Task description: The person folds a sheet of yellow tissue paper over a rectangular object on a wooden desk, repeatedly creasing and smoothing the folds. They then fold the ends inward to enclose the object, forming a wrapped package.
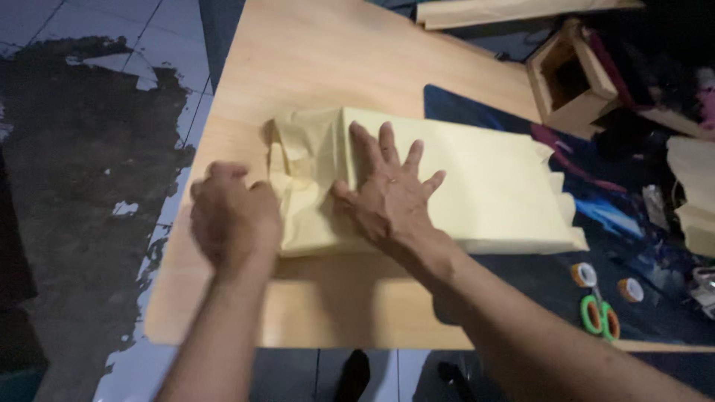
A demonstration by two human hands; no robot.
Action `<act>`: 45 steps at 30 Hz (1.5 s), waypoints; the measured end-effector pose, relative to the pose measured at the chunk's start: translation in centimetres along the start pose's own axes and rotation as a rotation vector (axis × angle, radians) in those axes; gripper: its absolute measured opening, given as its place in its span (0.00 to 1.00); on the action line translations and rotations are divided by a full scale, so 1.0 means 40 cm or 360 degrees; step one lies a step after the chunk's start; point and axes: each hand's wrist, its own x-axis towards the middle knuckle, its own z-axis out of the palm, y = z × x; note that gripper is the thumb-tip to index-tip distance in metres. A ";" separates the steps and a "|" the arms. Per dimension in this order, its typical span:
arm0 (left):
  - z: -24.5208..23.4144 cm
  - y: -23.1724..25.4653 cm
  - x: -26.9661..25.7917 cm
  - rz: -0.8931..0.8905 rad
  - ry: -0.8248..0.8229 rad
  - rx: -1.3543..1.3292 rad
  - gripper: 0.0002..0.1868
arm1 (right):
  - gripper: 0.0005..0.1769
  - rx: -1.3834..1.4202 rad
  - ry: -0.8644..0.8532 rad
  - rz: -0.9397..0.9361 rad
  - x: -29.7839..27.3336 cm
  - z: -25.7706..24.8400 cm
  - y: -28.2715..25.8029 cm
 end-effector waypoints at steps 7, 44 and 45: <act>-0.071 0.002 0.039 -0.0237 -0.0664 0.0504 0.25 | 0.50 -0.0026 0.0010 0.0042 -0.005 0.011 -0.002; 0.475 0.358 -0.372 0.1776 -0.0133 0.0561 0.31 | 0.15 0.1219 -0.0274 0.1265 -0.002 0.009 0.865; 0.491 0.364 -0.380 0.1731 -0.0180 0.0665 0.31 | 0.15 0.1195 -0.0267 0.1063 -0.001 0.010 0.871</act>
